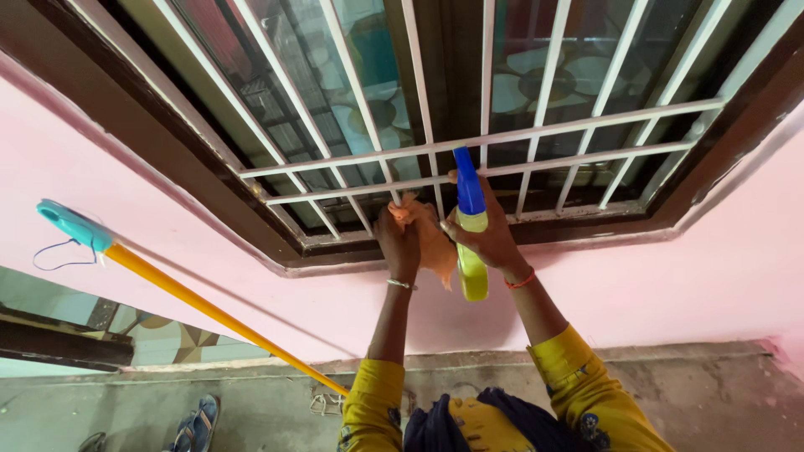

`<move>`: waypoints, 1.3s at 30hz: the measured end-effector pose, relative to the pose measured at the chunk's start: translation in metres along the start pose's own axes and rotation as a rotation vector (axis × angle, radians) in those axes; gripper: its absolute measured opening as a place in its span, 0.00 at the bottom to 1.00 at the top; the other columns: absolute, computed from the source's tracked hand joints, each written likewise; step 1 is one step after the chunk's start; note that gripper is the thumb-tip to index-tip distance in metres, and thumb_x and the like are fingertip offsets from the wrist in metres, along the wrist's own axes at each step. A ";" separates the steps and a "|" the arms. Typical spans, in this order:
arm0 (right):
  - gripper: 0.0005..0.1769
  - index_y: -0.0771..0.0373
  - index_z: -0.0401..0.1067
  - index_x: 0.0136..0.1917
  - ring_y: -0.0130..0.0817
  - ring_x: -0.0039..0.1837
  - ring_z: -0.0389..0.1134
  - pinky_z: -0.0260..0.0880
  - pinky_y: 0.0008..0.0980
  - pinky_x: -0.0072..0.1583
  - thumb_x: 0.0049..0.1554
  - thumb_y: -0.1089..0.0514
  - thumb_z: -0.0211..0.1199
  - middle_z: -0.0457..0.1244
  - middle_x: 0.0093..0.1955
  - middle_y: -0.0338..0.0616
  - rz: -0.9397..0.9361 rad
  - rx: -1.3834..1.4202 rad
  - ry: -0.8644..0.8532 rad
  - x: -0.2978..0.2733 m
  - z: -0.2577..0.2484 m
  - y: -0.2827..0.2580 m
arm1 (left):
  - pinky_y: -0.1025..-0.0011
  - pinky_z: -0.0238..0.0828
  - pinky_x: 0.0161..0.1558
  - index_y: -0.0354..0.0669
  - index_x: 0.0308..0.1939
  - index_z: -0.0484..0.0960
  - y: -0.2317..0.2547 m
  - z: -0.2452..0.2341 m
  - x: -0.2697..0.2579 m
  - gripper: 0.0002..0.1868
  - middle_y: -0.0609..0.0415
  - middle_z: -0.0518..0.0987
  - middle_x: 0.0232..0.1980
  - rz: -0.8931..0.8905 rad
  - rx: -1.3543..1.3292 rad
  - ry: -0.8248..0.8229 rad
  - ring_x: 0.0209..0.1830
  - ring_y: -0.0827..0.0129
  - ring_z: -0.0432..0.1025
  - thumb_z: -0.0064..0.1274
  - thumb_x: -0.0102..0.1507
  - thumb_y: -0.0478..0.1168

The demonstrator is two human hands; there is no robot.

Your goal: The person cleans a window frame and a large mirror using a spray bottle and a cloth. They spray the surfaces and wipe them down, moving from the window to the mirror.

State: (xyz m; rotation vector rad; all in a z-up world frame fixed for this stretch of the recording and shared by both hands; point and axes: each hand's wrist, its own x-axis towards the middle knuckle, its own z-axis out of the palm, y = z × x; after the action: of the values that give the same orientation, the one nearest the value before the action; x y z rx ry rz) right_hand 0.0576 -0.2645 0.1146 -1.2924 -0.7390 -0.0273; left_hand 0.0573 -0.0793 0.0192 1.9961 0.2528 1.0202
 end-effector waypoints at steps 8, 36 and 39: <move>0.42 0.64 0.56 0.78 0.24 0.50 0.68 0.73 0.29 0.54 0.55 0.70 0.70 0.60 0.70 0.43 -0.037 -0.026 -0.031 -0.001 -0.010 0.011 | 0.52 0.65 0.59 0.31 0.62 0.69 -0.001 0.006 0.017 0.25 0.36 0.73 0.58 0.154 -0.179 0.089 0.61 0.44 0.67 0.49 0.60 0.28; 0.43 0.64 0.56 0.77 0.33 0.67 0.64 0.66 0.35 0.67 0.53 0.68 0.71 0.60 0.69 0.46 -0.065 -0.050 -0.086 0.003 -0.021 0.000 | 0.72 0.78 0.42 0.36 0.57 0.75 0.008 0.067 -0.018 0.16 0.48 0.83 0.48 -0.134 -0.422 -0.073 0.45 0.69 0.79 0.51 0.66 0.36; 0.44 0.64 0.55 0.79 0.34 0.66 0.65 0.67 0.36 0.68 0.54 0.69 0.71 0.60 0.70 0.46 -0.157 0.030 -0.138 0.005 -0.027 0.010 | 0.66 0.78 0.43 0.36 0.56 0.75 0.008 0.071 -0.033 0.15 0.46 0.83 0.48 -0.072 -0.171 -0.020 0.46 0.63 0.80 0.52 0.65 0.34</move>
State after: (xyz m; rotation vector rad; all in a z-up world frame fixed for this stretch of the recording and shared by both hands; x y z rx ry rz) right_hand 0.0781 -0.2834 0.1065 -1.2139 -0.9554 -0.0543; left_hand 0.0865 -0.1440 -0.0144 1.8292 0.2171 0.9437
